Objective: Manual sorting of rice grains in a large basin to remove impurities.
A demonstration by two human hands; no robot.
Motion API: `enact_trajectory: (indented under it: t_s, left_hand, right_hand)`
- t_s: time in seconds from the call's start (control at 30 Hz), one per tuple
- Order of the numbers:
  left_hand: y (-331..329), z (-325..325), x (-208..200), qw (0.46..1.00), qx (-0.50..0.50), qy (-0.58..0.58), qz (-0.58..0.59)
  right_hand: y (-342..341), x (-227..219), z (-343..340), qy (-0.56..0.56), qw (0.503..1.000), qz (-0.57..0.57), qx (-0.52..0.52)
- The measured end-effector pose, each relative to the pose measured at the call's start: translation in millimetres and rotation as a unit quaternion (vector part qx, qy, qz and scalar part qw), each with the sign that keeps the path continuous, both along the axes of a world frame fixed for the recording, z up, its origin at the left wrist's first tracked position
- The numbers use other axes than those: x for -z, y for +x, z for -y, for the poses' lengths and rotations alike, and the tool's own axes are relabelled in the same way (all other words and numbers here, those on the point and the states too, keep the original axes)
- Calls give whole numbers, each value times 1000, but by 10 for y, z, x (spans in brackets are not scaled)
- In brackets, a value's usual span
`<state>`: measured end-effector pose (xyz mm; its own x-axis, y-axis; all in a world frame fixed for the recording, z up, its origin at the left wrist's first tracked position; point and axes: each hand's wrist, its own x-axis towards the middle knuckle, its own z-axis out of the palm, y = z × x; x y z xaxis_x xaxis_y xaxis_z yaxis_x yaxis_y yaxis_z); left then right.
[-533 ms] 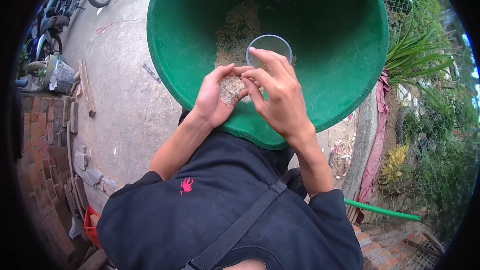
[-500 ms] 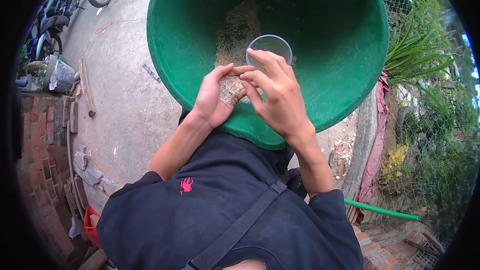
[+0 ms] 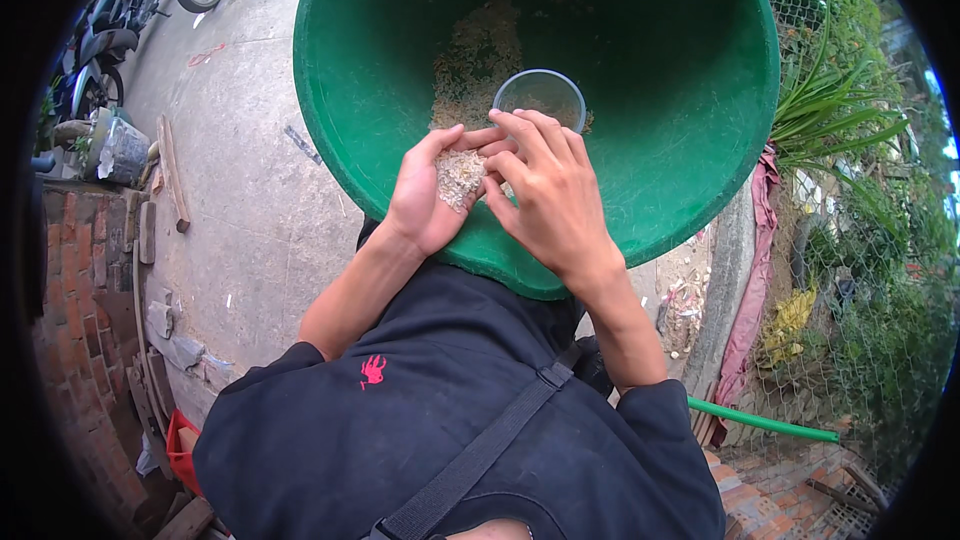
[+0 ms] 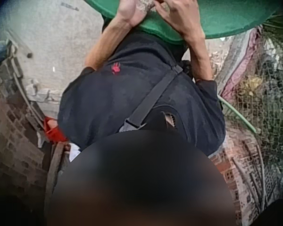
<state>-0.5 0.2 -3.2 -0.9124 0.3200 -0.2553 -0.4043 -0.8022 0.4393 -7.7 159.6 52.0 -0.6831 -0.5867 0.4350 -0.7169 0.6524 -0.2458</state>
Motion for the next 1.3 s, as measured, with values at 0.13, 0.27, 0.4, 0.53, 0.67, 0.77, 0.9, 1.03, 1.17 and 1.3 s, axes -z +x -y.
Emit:
enact_trajectory:
  t_s: [0.13,0.27,0.4,0.53,0.67,0.77,0.9,1.03,1.17,1.3]
  left_hand:
    - [0,0,30,1000,-1,5,-11]
    - [0,14,126,1000,-5,-3,-25]
    - [14,-22,36,999,-27,-22,1]
    - [13,4,61,1000,-25,-2,3]
    - [31,1,7,999,-12,37,-15]
    - [35,-22,-74,1000,-16,-19,-2]
    - [30,-25,-67,1000,-17,-26,-1]
    - [-3,-28,13,1000,5,16,-5]
    - [-1,-20,-35,1000,13,12,0]
    - [16,-17,-68,1000,12,-2,11]
  right_hand:
    - [25,38,36,1,1000,-7,4]
    - [30,49,61,-10,1000,-1,10]
    - [11,78,45,-3,1000,-4,4]
    - [17,82,48,-7,1000,10,5]
    - [20,38,38,-77,996,51,8]
    - [31,8,37,-129,987,94,0]
    - [47,-11,32,-193,968,159,8]
    - [30,-2,21,-200,962,179,45]
    - [17,-16,36,-232,962,97,102]
    - [-14,-38,27,-234,956,17,176]
